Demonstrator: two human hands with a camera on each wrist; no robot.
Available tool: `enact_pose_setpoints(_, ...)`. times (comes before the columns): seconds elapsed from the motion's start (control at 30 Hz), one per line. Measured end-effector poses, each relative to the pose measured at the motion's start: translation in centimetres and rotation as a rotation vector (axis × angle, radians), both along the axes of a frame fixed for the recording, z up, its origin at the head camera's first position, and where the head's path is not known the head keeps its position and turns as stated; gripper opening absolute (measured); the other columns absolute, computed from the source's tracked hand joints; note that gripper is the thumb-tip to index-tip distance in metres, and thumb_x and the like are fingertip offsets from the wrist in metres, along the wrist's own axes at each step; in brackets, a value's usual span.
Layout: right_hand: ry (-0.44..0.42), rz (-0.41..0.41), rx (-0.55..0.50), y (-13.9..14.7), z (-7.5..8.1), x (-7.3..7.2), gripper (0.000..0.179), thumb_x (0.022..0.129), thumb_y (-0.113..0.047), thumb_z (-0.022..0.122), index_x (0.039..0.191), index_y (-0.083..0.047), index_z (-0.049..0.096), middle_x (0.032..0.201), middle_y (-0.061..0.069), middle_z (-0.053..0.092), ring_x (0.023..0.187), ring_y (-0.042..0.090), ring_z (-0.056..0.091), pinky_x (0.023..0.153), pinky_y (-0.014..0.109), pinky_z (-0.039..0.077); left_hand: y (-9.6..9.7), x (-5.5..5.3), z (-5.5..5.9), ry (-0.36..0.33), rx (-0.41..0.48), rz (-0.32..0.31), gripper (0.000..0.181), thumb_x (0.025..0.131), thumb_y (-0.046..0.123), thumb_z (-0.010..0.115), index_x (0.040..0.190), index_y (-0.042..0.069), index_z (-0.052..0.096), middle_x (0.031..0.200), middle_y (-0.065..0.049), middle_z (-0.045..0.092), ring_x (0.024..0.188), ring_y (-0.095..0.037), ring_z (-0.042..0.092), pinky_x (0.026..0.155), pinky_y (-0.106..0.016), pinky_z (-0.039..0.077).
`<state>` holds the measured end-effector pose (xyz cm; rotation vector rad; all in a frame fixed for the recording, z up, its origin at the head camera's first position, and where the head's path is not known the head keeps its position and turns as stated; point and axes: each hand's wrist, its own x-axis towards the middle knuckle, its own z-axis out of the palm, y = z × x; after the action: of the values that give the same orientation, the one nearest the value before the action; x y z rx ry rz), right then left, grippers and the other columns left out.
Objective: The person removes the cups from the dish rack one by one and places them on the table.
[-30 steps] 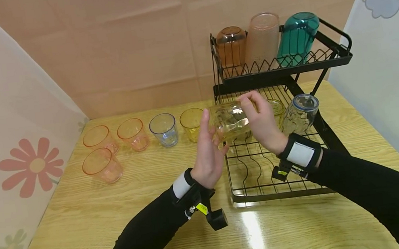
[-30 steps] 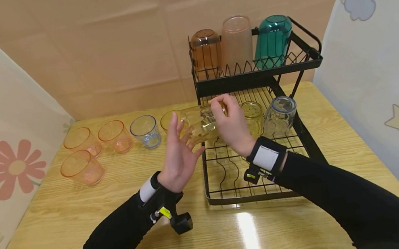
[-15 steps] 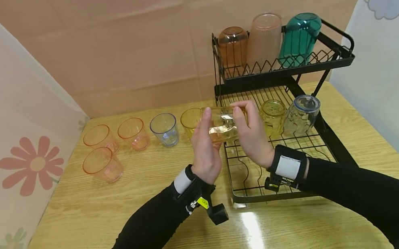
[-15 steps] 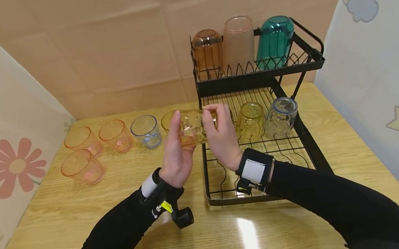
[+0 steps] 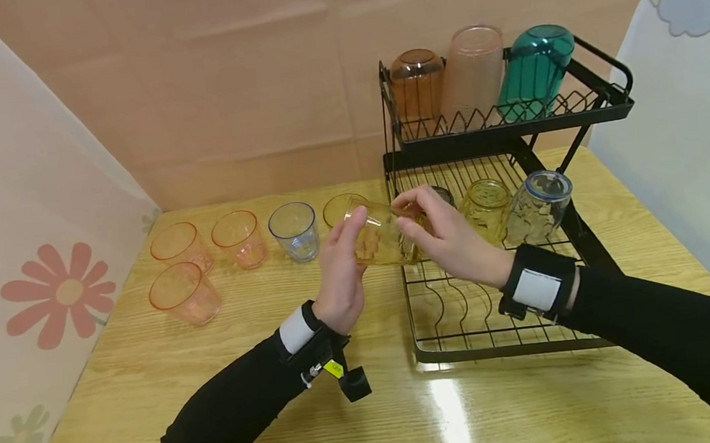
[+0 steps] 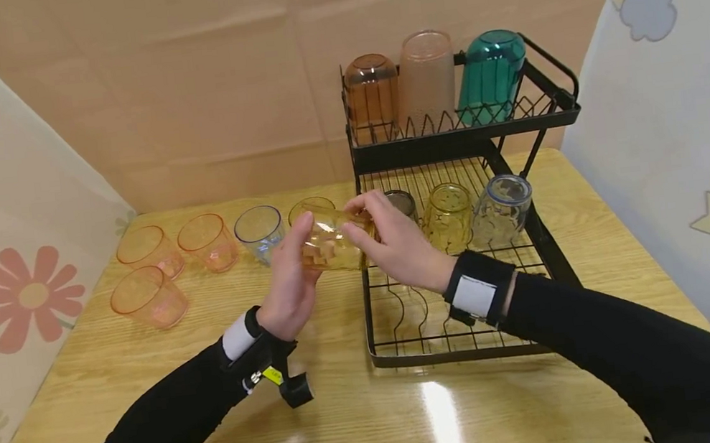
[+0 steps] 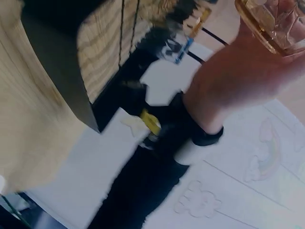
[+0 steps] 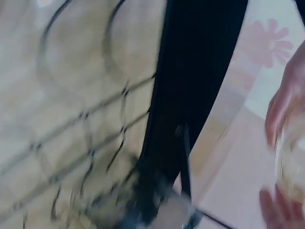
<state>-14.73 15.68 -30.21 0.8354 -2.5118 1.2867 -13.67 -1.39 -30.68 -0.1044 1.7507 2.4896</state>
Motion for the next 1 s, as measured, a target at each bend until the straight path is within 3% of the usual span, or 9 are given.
enact_pose_setpoints(0.17,0.034,0.155,0.313,1.9,1.1,0.1,0.043,0.093,-0.043,0.044,0.128,-0.019,0.038,0.12,-0.003,0.044,0.104,0.012,0.046,0.08,0.034,0.042,-2.3,0.0,-0.8,0.024,-0.127,-0.03,0.071,0.081,0.043,0.062,0.136,0.008,0.034,0.138,-0.001,0.035,0.124,-0.014,0.033,0.096,-0.037,0.029)
enact_pose_setpoints(0.4,0.11,0.205,0.619,3.9,1.5,0.5,0.055,0.088,-0.056,0.045,0.133,-0.026,0.038,0.132,-0.005,0.038,0.102,0.011,0.049,0.078,0.034,0.044,-7.0,0.1,-2.4,0.091,-0.366,-0.077,0.055,0.082,0.038,0.063,0.13,0.016,0.045,0.136,-0.003,0.036,0.123,-0.018,0.033,0.095,-0.034,0.031)
enact_pose_setpoints(0.63,0.217,0.204,0.762,5.5,1.4,-0.1,0.061,0.086,-0.062,0.042,0.135,-0.026,0.038,0.135,0.001,0.037,0.115,0.018,0.042,0.083,0.041,0.042,-11.6,-0.5,-3.7,0.077,-0.59,-0.055,0.063,0.08,0.036,0.067,0.132,0.01,0.041,0.13,-0.006,0.042,0.106,-0.021,0.046,0.08,-0.03,0.039)
enact_pose_setpoints(0.77,0.268,0.188,0.81,6.1,1.7,-0.3,0.065,0.085,-0.064,0.042,0.136,-0.025,0.038,0.137,0.003,0.036,0.119,0.021,0.039,0.088,0.045,0.039,-13.8,-1.1,-4.2,0.161,-0.749,-0.026,0.068,0.077,0.039,0.069,0.132,0.011,0.041,0.125,-0.006,0.046,0.105,-0.021,0.046,0.08,-0.032,0.041)
enact_pose_setpoints(0.9,0.273,0.159,0.848,6.7,2.1,-0.5,0.069,0.083,-0.066,0.042,0.136,-0.022,0.038,0.138,0.005,0.034,0.122,0.024,0.036,0.093,0.048,0.034,-15.4,-1.7,-4.8,0.23,-0.856,-0.008,0.074,0.074,0.043,0.071,0.132,0.01,0.04,0.124,-0.008,0.045,0.106,-0.024,0.045,0.087,-0.04,0.037)
enact_pose_setpoints(1.0,0.28,0.132,0.873,7.2,2.3,-0.7,0.072,0.082,-0.068,0.041,0.136,-0.02,0.039,0.139,0.006,0.034,0.122,0.026,0.036,0.094,0.049,0.033,-16.2,-2.0,-5.1,0.266,-0.972,0.021,0.078,0.071,0.049,0.07,0.132,0.01,0.04,0.123,-0.009,0.045,0.106,-0.026,0.044,0.085,-0.043,0.038)
